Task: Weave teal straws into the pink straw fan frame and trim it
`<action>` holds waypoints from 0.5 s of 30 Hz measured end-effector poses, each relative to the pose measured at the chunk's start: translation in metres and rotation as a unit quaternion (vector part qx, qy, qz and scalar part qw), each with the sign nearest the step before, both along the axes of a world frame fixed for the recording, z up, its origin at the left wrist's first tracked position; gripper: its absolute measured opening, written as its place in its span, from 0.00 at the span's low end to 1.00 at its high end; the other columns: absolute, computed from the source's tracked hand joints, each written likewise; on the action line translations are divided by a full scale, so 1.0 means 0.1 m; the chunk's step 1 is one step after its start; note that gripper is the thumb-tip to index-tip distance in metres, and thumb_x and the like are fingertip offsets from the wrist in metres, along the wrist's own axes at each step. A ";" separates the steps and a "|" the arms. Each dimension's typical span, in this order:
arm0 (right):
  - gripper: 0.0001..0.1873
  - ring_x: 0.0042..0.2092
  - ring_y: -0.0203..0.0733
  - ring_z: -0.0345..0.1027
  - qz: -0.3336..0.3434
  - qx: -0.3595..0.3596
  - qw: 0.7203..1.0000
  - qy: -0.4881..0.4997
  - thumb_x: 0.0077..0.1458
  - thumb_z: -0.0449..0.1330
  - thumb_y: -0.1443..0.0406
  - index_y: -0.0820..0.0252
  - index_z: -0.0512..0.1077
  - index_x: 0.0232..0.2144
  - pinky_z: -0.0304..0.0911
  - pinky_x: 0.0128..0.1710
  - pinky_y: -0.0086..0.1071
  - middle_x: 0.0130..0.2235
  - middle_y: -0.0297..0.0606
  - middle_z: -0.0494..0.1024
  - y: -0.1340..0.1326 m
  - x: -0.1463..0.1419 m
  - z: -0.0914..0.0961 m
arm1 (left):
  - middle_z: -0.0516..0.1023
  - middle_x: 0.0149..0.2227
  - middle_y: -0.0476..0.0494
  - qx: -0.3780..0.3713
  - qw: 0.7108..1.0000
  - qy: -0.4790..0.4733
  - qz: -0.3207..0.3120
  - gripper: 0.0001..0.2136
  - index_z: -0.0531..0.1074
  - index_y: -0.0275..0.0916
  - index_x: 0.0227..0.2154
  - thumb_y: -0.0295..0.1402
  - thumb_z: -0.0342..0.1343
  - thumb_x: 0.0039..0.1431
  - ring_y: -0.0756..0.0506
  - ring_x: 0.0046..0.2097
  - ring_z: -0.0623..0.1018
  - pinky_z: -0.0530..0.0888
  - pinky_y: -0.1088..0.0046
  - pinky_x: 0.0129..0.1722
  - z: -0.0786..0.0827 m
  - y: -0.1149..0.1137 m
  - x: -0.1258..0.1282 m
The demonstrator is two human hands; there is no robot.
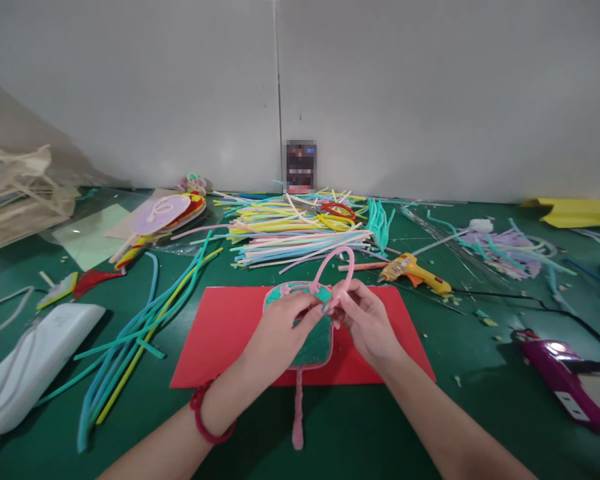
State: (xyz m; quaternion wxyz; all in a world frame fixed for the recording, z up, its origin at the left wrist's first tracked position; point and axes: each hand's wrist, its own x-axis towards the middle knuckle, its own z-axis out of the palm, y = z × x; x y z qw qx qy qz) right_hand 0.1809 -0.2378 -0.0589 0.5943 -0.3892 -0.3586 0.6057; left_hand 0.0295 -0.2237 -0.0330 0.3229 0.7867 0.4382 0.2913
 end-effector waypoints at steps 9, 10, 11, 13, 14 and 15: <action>0.11 0.27 0.34 0.65 0.030 0.048 0.983 -0.177 0.50 0.60 0.57 0.59 0.67 0.27 0.64 0.25 0.28 0.27 0.33 0.69 -0.04 0.06 0.03 | 0.71 0.26 0.50 0.087 0.996 -0.017 -0.008 0.09 0.68 0.38 0.24 0.31 0.50 0.59 0.51 0.31 0.71 0.68 0.77 0.30 -0.16 0.08 -0.17; 0.11 0.27 0.34 0.65 0.027 0.047 0.979 -0.196 0.50 0.60 0.57 0.59 0.67 0.27 0.64 0.25 0.28 0.27 0.33 0.69 -0.03 0.07 0.04 | 0.71 0.27 0.49 0.106 0.994 -0.008 -0.012 0.09 0.68 0.37 0.25 0.31 0.50 0.60 0.51 0.32 0.71 0.68 0.78 0.30 -0.17 0.09 -0.18; 0.11 0.27 0.34 0.65 0.020 0.047 0.975 -0.215 0.50 0.60 0.57 0.59 0.68 0.27 0.64 0.26 0.28 0.27 0.33 0.70 -0.03 0.07 0.03 | 0.71 0.28 0.49 0.123 0.992 0.003 -0.016 0.09 0.69 0.37 0.25 0.31 0.49 0.60 0.51 0.32 0.72 0.68 0.78 0.30 -0.18 0.10 -0.19; 0.11 0.28 0.35 0.66 0.006 0.049 0.965 -0.258 0.50 0.59 0.57 0.59 0.68 0.26 0.64 0.27 0.28 0.28 0.34 0.71 -0.02 0.09 0.01 | 0.71 0.28 0.48 0.157 0.987 0.029 -0.021 0.10 0.69 0.37 0.26 0.32 0.48 0.61 0.51 0.33 0.72 0.68 0.78 0.31 -0.19 0.12 -0.21; 0.11 0.29 0.36 0.66 0.000 0.051 0.959 -0.280 0.50 0.59 0.57 0.59 0.69 0.27 0.65 0.29 0.29 0.29 0.35 0.72 -0.02 0.10 -0.01 | 0.71 0.28 0.48 0.176 0.983 0.045 -0.022 0.10 0.69 0.37 0.27 0.33 0.47 0.62 0.51 0.33 0.72 0.69 0.77 0.31 -0.20 0.13 -0.21; 0.11 0.30 0.37 0.67 -0.002 0.052 0.952 -0.301 0.50 0.59 0.57 0.59 0.69 0.27 0.65 0.30 0.29 0.30 0.35 0.73 -0.02 0.10 -0.03 | 0.71 0.28 0.48 0.194 0.979 0.062 -0.022 0.11 0.70 0.37 0.27 0.33 0.46 0.62 0.50 0.33 0.72 0.69 0.77 0.32 -0.21 0.13 -0.21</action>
